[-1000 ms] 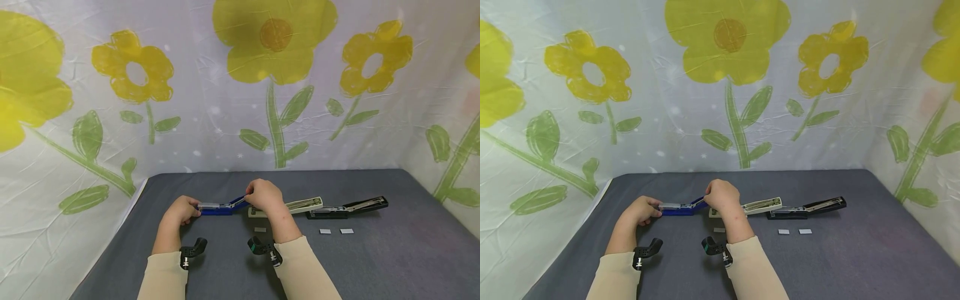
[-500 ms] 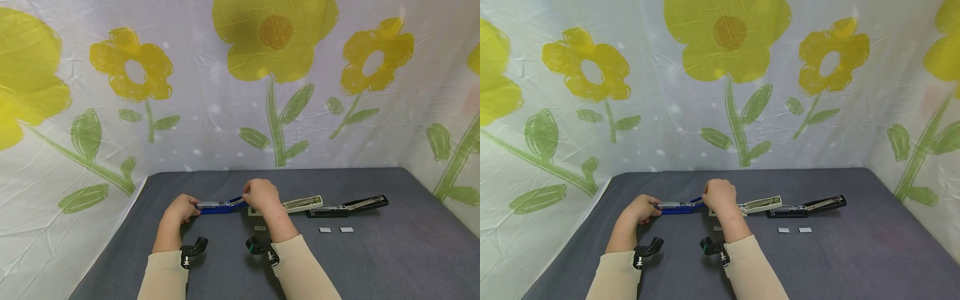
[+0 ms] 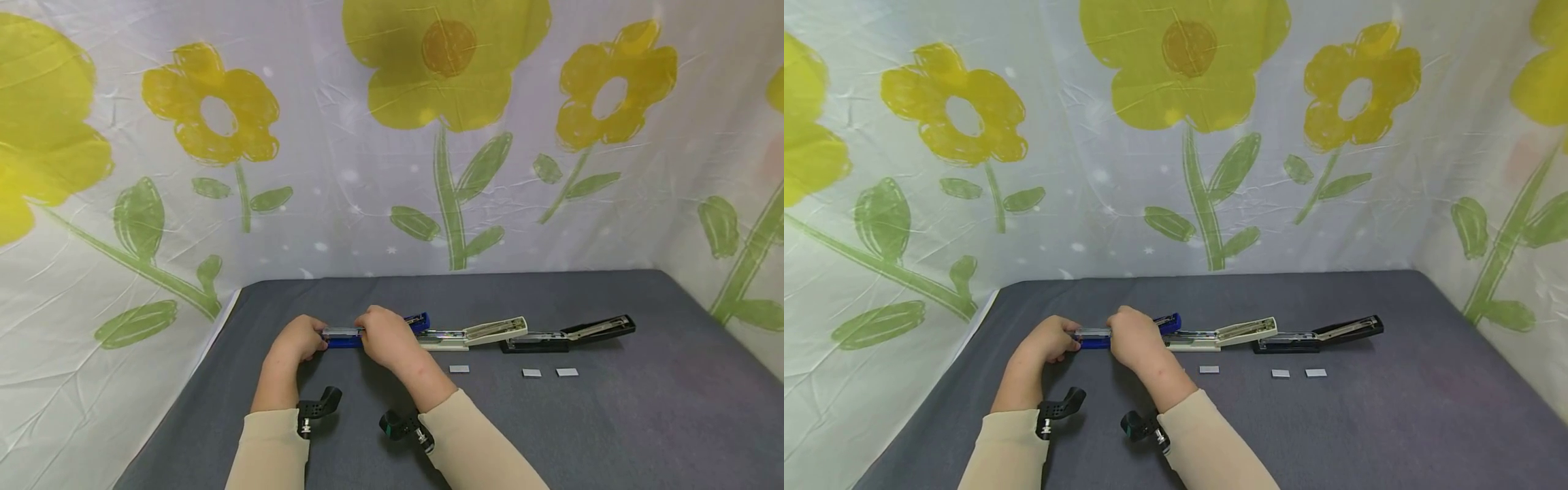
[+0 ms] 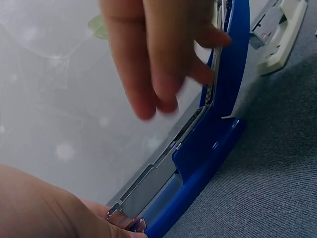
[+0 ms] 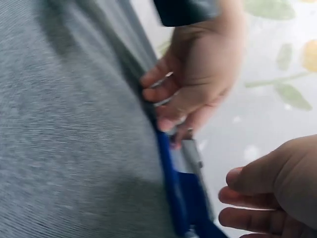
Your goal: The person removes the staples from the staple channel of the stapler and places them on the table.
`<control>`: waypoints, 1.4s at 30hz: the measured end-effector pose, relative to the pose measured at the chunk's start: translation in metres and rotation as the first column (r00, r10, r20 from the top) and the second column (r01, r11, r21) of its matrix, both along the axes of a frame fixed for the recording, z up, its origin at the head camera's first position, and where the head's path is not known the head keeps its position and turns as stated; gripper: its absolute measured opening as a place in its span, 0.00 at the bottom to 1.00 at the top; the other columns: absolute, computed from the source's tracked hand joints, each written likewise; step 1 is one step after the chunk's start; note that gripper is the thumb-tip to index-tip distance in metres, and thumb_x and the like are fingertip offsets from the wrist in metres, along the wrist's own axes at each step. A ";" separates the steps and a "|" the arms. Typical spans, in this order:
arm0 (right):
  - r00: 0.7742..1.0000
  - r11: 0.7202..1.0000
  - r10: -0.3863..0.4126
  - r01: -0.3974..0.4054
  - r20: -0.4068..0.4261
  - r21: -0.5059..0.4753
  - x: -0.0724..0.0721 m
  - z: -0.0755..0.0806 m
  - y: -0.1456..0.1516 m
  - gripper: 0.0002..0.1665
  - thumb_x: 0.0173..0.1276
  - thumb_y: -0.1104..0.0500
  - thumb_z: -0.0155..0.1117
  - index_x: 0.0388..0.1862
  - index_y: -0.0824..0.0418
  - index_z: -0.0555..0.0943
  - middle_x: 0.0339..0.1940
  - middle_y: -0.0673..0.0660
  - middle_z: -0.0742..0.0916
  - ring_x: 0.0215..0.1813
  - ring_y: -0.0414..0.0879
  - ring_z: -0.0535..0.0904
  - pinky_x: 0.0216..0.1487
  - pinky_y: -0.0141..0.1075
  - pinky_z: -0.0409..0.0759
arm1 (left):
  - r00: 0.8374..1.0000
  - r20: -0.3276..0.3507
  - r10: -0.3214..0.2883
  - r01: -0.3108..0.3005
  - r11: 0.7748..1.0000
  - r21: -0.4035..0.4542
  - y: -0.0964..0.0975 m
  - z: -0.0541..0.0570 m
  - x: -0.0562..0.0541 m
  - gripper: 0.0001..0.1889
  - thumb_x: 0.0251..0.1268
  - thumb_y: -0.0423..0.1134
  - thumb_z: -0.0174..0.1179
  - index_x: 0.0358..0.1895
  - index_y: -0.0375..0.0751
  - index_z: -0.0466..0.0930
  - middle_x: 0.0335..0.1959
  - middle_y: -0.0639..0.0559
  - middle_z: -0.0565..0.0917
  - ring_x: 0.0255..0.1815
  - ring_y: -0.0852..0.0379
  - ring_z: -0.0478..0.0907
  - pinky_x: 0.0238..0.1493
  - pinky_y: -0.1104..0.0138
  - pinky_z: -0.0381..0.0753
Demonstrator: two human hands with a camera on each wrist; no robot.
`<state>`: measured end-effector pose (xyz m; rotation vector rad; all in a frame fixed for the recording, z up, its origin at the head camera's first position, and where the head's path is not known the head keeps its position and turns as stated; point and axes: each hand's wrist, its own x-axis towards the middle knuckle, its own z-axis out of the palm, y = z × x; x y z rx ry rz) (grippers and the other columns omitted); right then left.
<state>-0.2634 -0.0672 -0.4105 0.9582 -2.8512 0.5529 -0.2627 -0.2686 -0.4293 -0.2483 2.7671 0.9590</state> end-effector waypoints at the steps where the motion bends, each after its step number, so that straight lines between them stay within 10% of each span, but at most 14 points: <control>1: 1.000 1.000 0.006 -0.006 -0.002 0.013 0.000 -0.003 -0.002 0.14 0.77 0.62 0.62 0.57 0.60 0.87 0.47 0.56 0.87 0.49 0.49 0.84 0.49 0.38 0.83 | 1.000 0.000 -0.002 0.002 1.000 0.002 0.000 0.000 0.000 0.18 0.66 0.26 0.65 0.59 0.33 0.85 0.40 0.42 0.85 0.18 0.54 0.70 0.21 0.65 0.70; 20: 0.998 0.999 -0.041 0.040 0.040 0.019 0.004 -0.018 -0.018 0.21 0.74 0.59 0.66 0.64 0.59 0.83 0.53 0.58 0.86 0.53 0.50 0.84 0.52 0.41 0.83 | 1.000 0.026 -0.003 0.002 1.000 0.007 -0.002 0.000 -0.001 0.20 0.68 0.27 0.64 0.63 0.33 0.82 0.31 0.44 0.83 0.17 0.54 0.70 0.21 0.64 0.71; 33: 0.986 0.917 -0.059 0.114 0.154 -0.382 -0.002 -0.032 -0.022 0.20 0.72 0.65 0.67 0.62 0.64 0.83 0.45 0.55 0.86 0.46 0.49 0.82 0.45 0.40 0.82 | 1.000 0.015 -0.019 0.020 1.000 -0.014 -0.002 -0.001 -0.001 0.19 0.68 0.28 0.64 0.62 0.34 0.83 0.25 0.45 0.81 0.18 0.54 0.71 0.22 0.64 0.71; 42: 0.990 0.934 -0.137 0.115 -0.042 -0.338 -0.001 -0.047 -0.028 0.12 0.71 0.66 0.68 0.52 0.65 0.88 0.40 0.58 0.85 0.41 0.50 0.84 0.44 0.39 0.84 | 1.000 0.000 -0.002 0.002 1.000 -0.030 0.000 0.002 0.000 0.18 0.66 0.28 0.66 0.59 0.34 0.85 0.33 0.44 0.84 0.22 0.52 0.76 0.24 0.63 0.74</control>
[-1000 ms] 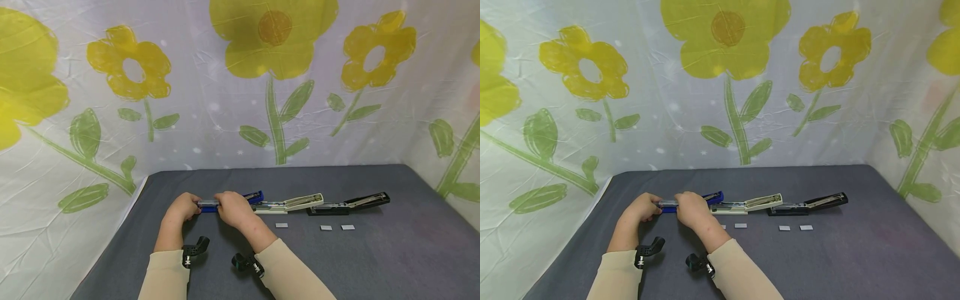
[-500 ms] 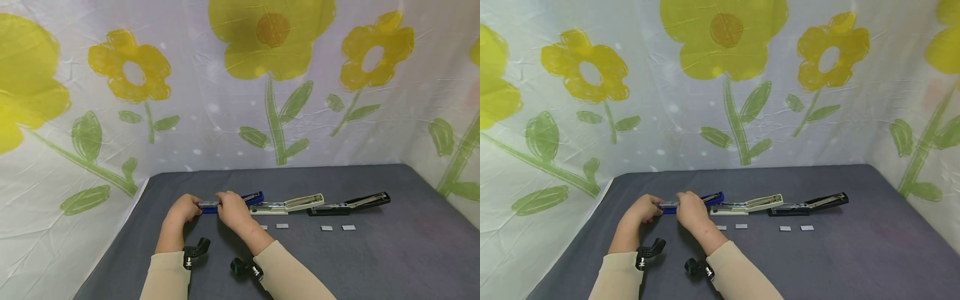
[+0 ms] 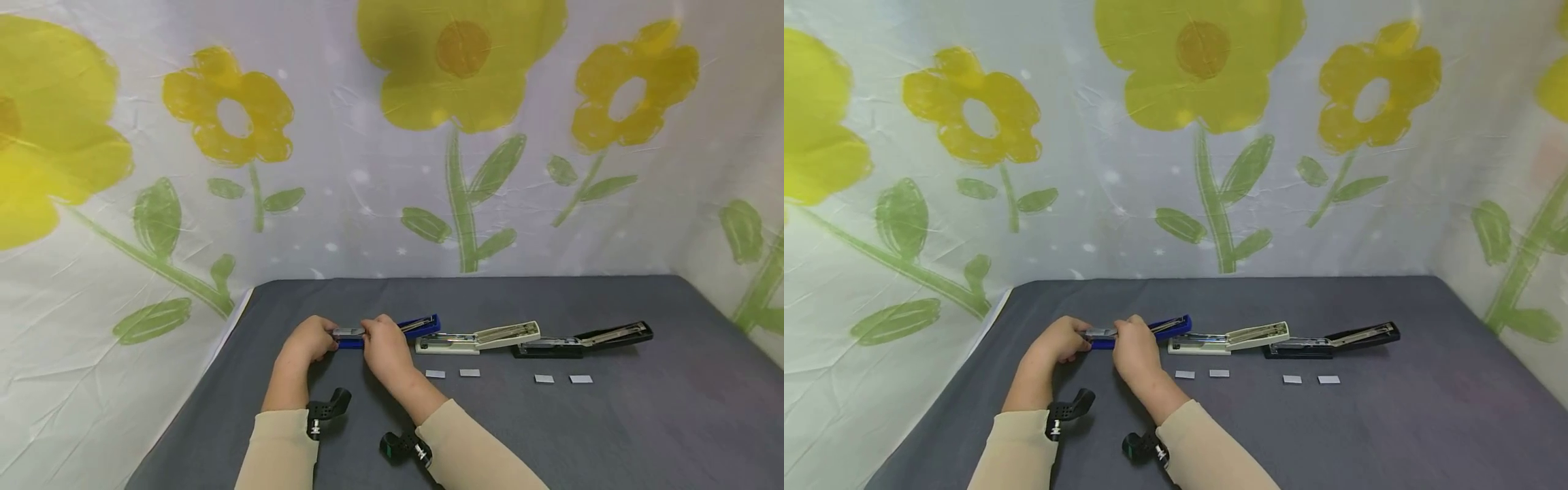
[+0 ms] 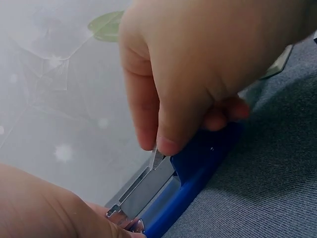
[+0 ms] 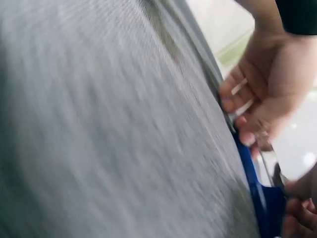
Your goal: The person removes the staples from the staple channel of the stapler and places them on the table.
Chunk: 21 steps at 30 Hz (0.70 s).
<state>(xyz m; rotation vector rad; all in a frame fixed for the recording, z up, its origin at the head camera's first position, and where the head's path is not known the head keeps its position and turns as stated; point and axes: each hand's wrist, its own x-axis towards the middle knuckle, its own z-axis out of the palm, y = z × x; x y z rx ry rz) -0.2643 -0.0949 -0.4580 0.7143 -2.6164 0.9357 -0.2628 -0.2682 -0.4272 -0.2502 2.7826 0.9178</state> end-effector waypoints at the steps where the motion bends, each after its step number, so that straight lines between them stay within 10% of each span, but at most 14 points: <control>1: 0.999 1.000 -0.022 0.022 -0.029 0.007 0.000 -0.002 0.000 0.10 0.71 0.66 0.68 0.49 0.65 0.88 0.38 0.58 0.85 0.40 0.50 0.84 0.42 0.38 0.84 | 1.000 -0.001 -0.002 0.002 1.000 0.005 0.001 0.001 0.000 0.18 0.66 0.28 0.66 0.60 0.34 0.84 0.33 0.44 0.84 0.21 0.52 0.75 0.24 0.64 0.73; 12: 0.989 0.988 -0.059 0.077 -0.134 0.131 0.007 -0.002 -0.007 0.07 0.69 0.66 0.69 0.45 0.63 0.87 0.35 0.57 0.85 0.36 0.49 0.85 0.37 0.37 0.84 | 1.000 0.008 -0.005 0.005 1.000 0.001 -0.002 -0.003 0.001 0.18 0.66 0.27 0.65 0.59 0.34 0.84 0.29 0.45 0.83 0.20 0.52 0.75 0.23 0.64 0.72; 21: 0.989 0.988 -0.149 0.150 0.016 -0.022 0.010 0.007 -0.006 0.14 0.67 0.67 0.69 0.52 0.62 0.87 0.37 0.57 0.88 0.38 0.50 0.85 0.36 0.40 0.84 | 1.000 0.003 -0.009 0.009 1.000 0.006 -0.002 -0.005 -0.002 0.19 0.66 0.28 0.65 0.60 0.33 0.84 0.28 0.46 0.82 0.20 0.53 0.74 0.22 0.64 0.72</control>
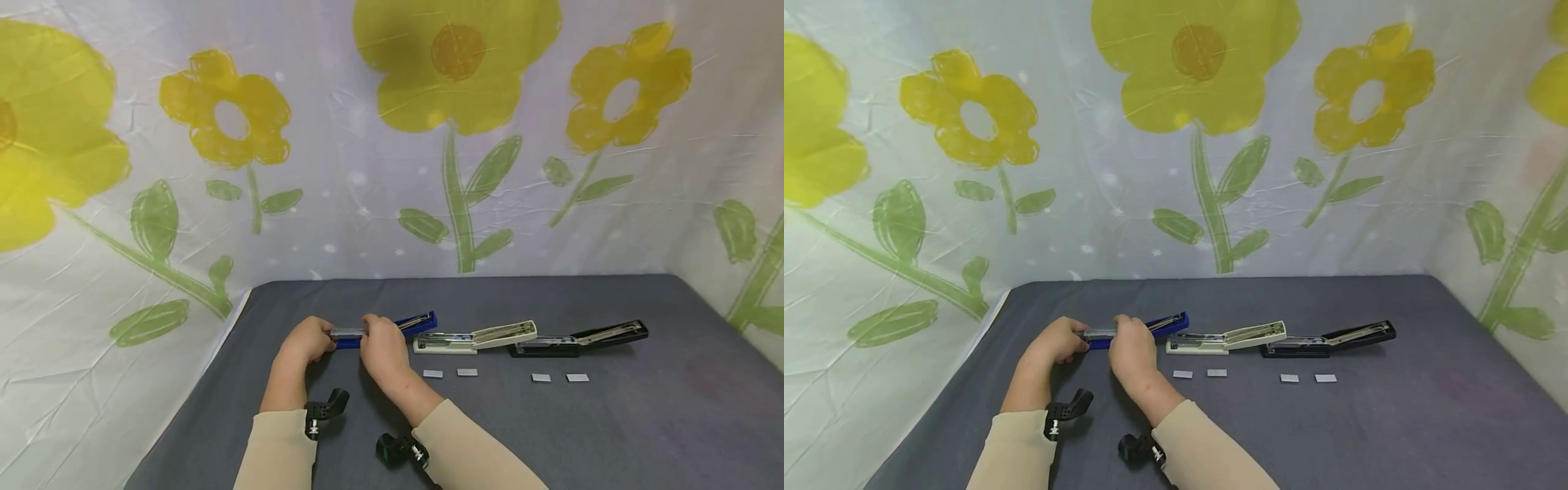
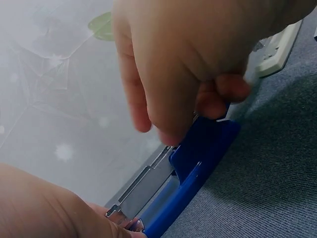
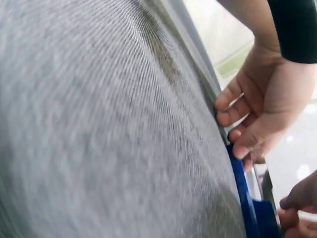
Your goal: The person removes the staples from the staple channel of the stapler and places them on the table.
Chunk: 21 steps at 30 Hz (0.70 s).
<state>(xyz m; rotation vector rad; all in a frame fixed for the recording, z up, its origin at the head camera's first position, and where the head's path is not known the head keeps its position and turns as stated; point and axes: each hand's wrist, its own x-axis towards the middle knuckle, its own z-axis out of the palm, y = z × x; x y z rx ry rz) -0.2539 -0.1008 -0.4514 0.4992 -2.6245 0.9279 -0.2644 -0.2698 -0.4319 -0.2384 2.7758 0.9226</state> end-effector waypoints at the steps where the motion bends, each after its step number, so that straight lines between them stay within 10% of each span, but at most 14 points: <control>1: 1.000 1.000 -0.009 0.008 0.010 0.015 0.001 0.001 0.000 0.15 0.67 0.66 0.70 0.52 0.62 0.86 0.38 0.57 0.88 0.38 0.50 0.86 0.36 0.40 0.84 | 1.000 0.001 0.001 -0.001 1.000 0.003 0.000 0.000 0.000 0.19 0.66 0.27 0.65 0.60 0.33 0.84 0.28 0.45 0.82 0.20 0.53 0.74 0.22 0.64 0.72; 16: 0.981 0.968 0.156 -0.129 0.114 -0.214 -0.009 -0.008 0.002 0.19 0.69 0.68 0.69 0.59 0.68 0.84 0.42 0.58 0.86 0.45 0.53 0.83 0.45 0.44 0.83 | 1.000 0.001 0.007 -0.007 1.000 -0.002 0.000 0.003 0.001 0.19 0.67 0.27 0.64 0.60 0.34 0.84 0.26 0.45 0.82 0.20 0.54 0.74 0.24 0.64 0.73; 21: 0.929 0.908 0.293 -0.195 0.227 -0.372 -0.016 -0.008 0.004 0.20 0.73 0.68 0.66 0.62 0.69 0.82 0.47 0.61 0.86 0.49 0.54 0.83 0.46 0.42 0.83 | 1.000 -0.006 0.000 0.000 1.000 -0.010 0.000 0.004 0.003 0.18 0.66 0.27 0.64 0.60 0.34 0.84 0.27 0.46 0.83 0.22 0.53 0.77 0.25 0.64 0.74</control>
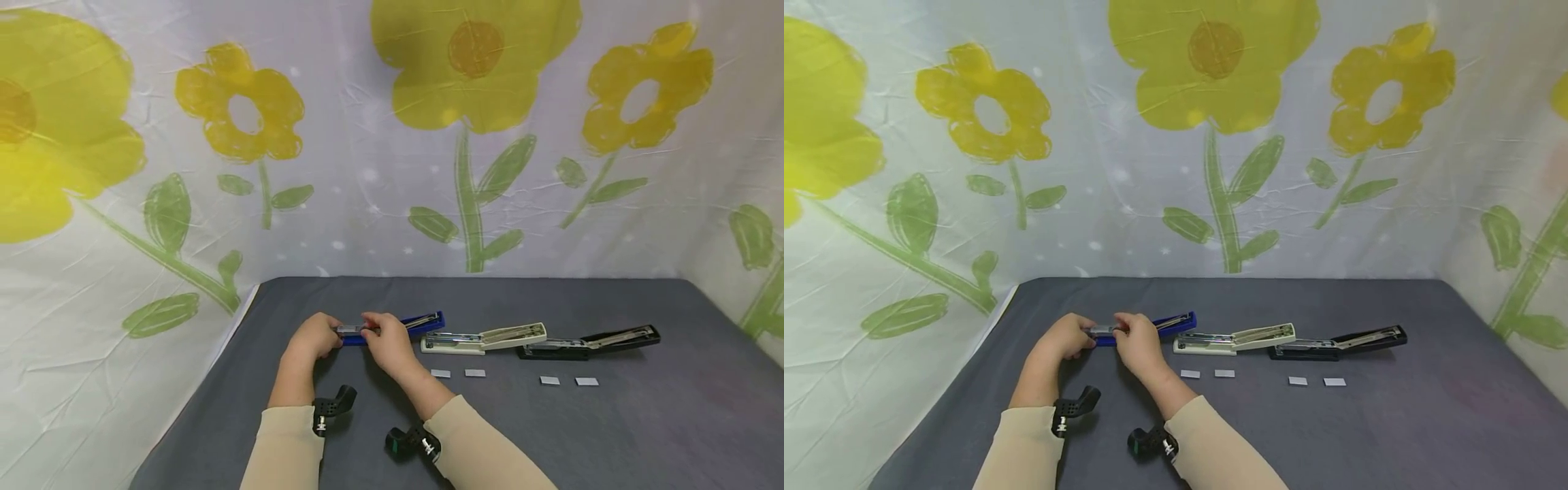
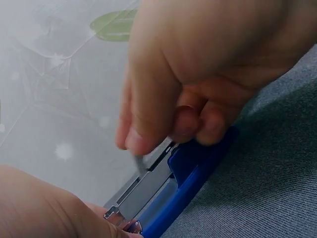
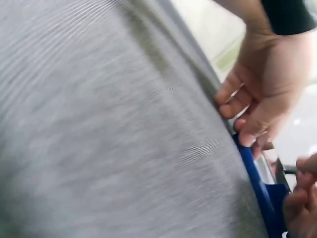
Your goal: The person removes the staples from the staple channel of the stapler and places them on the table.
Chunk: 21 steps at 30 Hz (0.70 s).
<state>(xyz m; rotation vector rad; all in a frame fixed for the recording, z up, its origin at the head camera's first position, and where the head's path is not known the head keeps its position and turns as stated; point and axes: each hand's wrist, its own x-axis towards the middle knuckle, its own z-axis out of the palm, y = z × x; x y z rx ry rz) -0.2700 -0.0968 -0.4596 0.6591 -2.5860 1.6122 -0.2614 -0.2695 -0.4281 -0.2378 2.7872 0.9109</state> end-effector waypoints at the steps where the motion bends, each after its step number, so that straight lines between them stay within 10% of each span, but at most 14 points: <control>1: 0.999 0.999 0.021 -0.021 0.034 -0.027 -0.001 0.000 0.001 0.20 0.73 0.68 0.65 0.63 0.70 0.81 0.48 0.61 0.86 0.50 0.54 0.83 0.46 0.41 0.83 | 1.000 -0.002 0.002 -0.002 1.000 0.002 0.000 0.000 0.000 0.18 0.66 0.27 0.64 0.59 0.34 0.84 0.27 0.45 0.83 0.22 0.52 0.77 0.25 0.64 0.74; 12: 0.987 0.992 -0.121 0.122 -0.105 0.006 -0.003 0.000 0.000 0.11 0.70 0.64 0.70 0.50 0.65 0.88 0.39 0.57 0.90 0.39 0.49 0.87 0.37 0.38 0.84 | 1.000 -0.004 0.005 -0.005 1.000 0.011 0.002 0.000 -0.002 0.18 0.66 0.27 0.65 0.59 0.35 0.85 0.31 0.45 0.84 0.24 0.52 0.76 0.26 0.64 0.74; 21: 0.977 0.999 0.013 -0.002 0.213 -0.052 -0.009 0.032 0.024 0.10 0.69 0.67 0.67 0.48 0.65 0.87 0.33 0.55 0.86 0.26 0.43 0.77 0.26 0.36 0.76 | 1.000 0.006 0.026 -0.026 1.000 0.003 0.003 0.000 -0.001 0.19 0.65 0.27 0.65 0.59 0.36 0.85 0.39 0.43 0.85 0.26 0.51 0.78 0.27 0.63 0.75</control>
